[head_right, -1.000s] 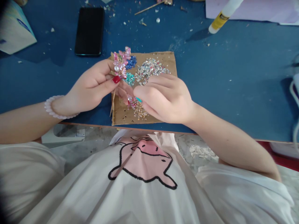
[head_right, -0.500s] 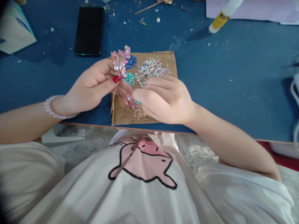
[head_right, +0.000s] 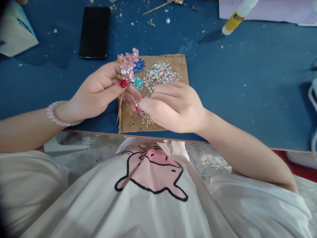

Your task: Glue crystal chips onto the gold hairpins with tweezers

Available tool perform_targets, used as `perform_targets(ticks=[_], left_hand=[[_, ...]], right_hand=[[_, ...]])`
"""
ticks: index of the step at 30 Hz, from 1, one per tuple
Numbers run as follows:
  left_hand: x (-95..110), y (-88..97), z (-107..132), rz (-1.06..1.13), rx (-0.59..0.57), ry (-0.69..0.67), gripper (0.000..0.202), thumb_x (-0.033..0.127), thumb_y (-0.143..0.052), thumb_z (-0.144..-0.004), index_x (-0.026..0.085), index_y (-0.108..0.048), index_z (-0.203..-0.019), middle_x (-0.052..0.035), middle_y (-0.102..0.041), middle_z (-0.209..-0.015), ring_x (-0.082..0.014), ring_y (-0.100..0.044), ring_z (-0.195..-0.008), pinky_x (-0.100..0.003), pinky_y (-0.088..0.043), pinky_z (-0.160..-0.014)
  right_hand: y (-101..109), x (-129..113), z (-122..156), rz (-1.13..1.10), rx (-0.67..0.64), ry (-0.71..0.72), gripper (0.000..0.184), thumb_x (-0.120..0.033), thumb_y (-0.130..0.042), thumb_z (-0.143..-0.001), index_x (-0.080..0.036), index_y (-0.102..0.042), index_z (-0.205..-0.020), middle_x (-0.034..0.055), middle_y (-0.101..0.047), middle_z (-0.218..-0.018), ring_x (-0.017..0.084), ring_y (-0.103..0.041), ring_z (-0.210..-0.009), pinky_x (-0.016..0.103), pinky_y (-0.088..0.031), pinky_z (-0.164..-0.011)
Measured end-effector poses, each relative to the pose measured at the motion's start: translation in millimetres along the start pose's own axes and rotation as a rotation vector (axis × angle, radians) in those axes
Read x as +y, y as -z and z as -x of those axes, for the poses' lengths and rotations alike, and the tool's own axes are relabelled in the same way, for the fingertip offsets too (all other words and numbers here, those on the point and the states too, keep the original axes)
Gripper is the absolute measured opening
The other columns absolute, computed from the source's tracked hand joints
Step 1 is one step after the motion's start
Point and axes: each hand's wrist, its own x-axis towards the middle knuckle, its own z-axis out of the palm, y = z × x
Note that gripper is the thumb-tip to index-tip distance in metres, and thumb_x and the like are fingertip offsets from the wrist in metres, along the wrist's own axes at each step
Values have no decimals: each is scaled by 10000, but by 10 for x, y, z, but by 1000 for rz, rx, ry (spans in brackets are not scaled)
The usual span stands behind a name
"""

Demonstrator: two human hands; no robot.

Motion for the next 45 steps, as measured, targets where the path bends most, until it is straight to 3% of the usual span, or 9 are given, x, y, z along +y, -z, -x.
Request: perform_targets(ticks=[6, 11, 15, 23, 30, 38, 45], left_hand=[[41, -19, 11, 100, 29, 39, 282, 408, -425, -1042, 159, -434, -1174, 14, -740, -998, -273, -781, -1014, -537, -631, -888], [62, -20, 8, 67, 60, 40, 283, 419, -458, -1028, 165, -471, -1150, 49, -720, -967, -239, -782, -1015, -435, -661, -839], [78, -6, 5, 40, 70, 53, 269, 377, -460, -1030, 150, -494, -1170, 40, -724, -1008, -229, -780, -1018, -418, -658, -853], [82, 11, -1, 3, 66, 7, 300, 385, -474, -1044, 121, -507, -1182, 7, -730, -1106, -161, -788, -902, -370, -665, -841], [65, 13, -6, 61, 73, -21, 208, 259, -481, -1043, 113, -523, -1184, 21, -759, -1051, -133, -775, -956, -259, -661, -792], [39, 16, -21, 107, 77, -2, 250, 298, -532, -1015, 118, -513, -1187, 4, -731, -1080, -175, -764, -999, -308, -659, -804], [-21, 33, -15, 63, 104, -4, 365, 407, -569, -996, 115, -498, -1203, 12, -656, -983, -111, -731, -827, -344, -642, -803]], right_hand=[[12, -7, -8, 29, -5, 10, 127, -125, -453, -974, -230, -525, -976, -3, -564, -738, 137, -528, -662, 306, -424, -579], [3, -22, -26, 43, 22, 29, 92, -140, -529, -958, -224, -540, -993, -17, -610, -751, 137, -541, -662, 309, -429, -562], [-17, -15, -28, 62, 33, 53, 70, -202, -533, -997, -233, -540, -1060, -43, -605, -735, 119, -564, -661, 290, -413, -555], [-36, 12, 24, 70, 24, 105, 201, -217, -575, -984, -230, -533, -1180, -33, -644, -800, 130, -605, -731, 285, -415, -596], [-45, -11, -25, 129, 67, 152, 113, -204, -577, -982, -178, -584, -1091, -25, -653, -771, 130, -571, -696, 286, -417, -556], [-19, -4, -20, 197, 14, 143, 100, -205, -526, -1000, -229, -620, -1023, -31, -607, -760, 120, -561, -710, 284, -422, -576], [-9, 15, -15, 152, 53, 154, 92, -204, -551, -976, -184, -629, -1020, 3, -581, -745, 156, -537, -738, 303, -414, -574]])
